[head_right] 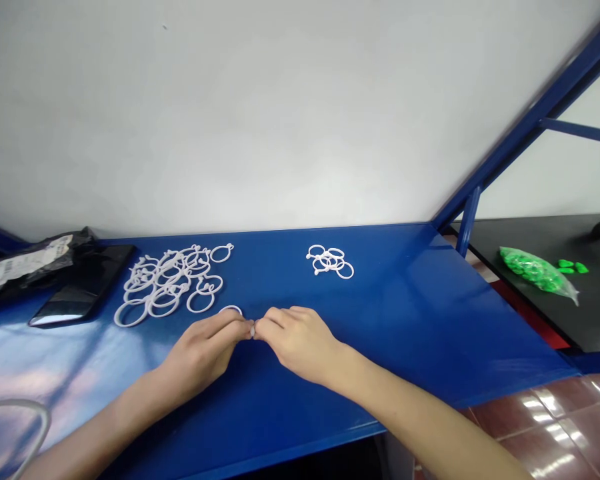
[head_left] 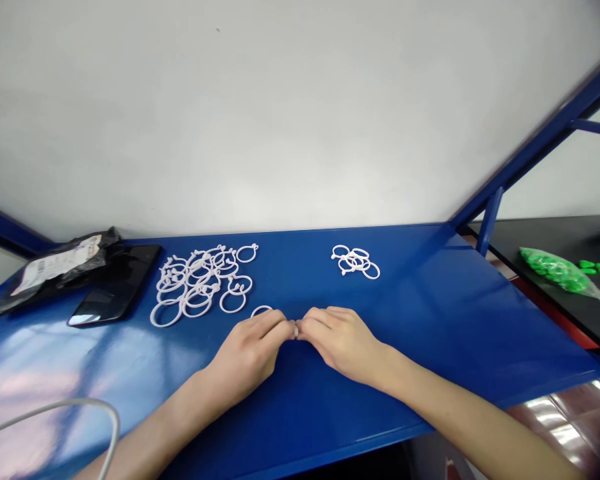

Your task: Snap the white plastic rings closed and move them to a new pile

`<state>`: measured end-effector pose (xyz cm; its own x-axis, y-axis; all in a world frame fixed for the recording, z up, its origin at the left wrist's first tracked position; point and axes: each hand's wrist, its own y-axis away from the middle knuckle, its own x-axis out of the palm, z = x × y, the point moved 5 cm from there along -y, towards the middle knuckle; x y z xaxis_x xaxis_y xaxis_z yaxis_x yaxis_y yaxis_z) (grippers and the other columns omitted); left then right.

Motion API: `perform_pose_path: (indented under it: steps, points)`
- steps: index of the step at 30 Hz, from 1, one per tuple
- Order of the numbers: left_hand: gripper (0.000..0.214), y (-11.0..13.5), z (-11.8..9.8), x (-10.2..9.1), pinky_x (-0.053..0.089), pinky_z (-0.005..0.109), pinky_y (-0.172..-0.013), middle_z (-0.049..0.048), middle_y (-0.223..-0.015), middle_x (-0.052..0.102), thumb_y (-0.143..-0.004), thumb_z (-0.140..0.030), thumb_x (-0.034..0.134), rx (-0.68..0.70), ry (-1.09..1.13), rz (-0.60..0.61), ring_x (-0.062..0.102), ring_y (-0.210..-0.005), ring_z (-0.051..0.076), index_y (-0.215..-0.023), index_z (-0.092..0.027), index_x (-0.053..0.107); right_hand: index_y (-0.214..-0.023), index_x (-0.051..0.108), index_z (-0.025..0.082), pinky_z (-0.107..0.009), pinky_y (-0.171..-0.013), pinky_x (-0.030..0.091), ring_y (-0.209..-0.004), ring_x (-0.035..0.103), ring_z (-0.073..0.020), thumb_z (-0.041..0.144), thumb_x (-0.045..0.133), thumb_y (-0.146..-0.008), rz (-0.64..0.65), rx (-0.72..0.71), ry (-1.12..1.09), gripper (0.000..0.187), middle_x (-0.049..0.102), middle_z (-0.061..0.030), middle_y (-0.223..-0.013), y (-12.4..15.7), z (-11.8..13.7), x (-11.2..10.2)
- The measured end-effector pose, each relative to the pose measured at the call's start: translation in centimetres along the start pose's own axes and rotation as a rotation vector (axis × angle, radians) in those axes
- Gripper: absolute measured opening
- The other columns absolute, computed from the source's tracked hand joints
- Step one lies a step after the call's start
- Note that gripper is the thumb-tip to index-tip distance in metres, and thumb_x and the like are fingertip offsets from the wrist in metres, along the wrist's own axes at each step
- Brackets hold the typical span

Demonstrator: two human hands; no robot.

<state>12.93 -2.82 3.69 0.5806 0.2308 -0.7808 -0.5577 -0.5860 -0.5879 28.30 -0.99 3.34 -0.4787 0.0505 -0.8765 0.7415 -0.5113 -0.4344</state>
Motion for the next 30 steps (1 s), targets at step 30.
perform_pose_path:
  steps: [30]
  points:
    - [0.015,-0.6,2.1,-0.8,0.051,0.026,-0.077,0.0009,-0.096,0.068,-0.104,-0.027,0.051,-0.362,0.431,0.245,0.064,-0.084,0.014,-0.1,-0.023,0.065,-0.12,0.065,0.02,-0.035,-0.089,0.057,-0.101,0.067,-0.0185,0.021,0.051,-0.104,-0.066,0.216,-0.382,0.022,0.068,-0.0084,-0.119,-0.9,-2.4,-1.3]
